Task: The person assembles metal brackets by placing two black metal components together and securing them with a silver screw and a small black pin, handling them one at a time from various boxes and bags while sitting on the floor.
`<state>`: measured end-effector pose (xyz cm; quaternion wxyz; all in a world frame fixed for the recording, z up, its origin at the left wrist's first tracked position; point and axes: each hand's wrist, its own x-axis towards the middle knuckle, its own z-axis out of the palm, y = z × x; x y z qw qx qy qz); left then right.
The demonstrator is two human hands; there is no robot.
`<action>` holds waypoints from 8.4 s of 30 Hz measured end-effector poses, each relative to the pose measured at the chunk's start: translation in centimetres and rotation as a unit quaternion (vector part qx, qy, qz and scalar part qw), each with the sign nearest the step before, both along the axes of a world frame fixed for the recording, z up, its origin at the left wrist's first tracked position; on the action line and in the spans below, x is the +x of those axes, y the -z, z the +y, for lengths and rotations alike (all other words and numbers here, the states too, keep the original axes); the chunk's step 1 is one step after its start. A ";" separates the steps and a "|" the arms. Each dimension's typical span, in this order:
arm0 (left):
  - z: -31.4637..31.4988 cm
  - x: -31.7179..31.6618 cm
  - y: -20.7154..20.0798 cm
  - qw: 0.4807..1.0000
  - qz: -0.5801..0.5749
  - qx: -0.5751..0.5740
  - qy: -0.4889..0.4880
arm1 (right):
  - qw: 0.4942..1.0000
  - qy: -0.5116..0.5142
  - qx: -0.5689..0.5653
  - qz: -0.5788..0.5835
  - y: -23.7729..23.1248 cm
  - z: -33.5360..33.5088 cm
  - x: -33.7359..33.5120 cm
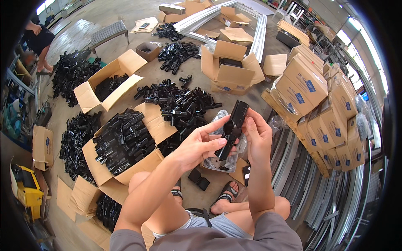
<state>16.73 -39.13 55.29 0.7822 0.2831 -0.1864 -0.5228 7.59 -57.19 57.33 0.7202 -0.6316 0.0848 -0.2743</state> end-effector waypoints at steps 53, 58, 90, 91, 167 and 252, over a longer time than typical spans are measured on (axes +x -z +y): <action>-1.2 0.5 0.7 0.981 -0.043 0.105 -0.156 | 0.992 0.122 0.009 0.021 3.1 -0.2 2.8; -1.5 -0.5 -0.2 0.975 -0.109 0.087 -0.172 | 0.994 0.105 -0.024 0.025 1.8 -0.1 2.8; -2.0 -1.3 2.2 0.930 -0.275 0.118 -0.214 | 0.924 0.205 -0.317 0.062 3.3 1.4 1.4; -1.9 -1.4 2.0 0.940 -0.254 0.106 -0.200 | 0.923 0.222 -0.308 0.055 3.6 1.4 1.5; -1.1 -2.4 0.9 0.978 -0.123 0.079 -0.148 | 0.906 0.195 -0.372 0.048 3.0 1.7 0.7; 48.6 -19.3 30.6 0.331 -0.256 0.822 -0.385 | 0.803 -0.197 -0.282 0.487 27.8 -0.2 -3.6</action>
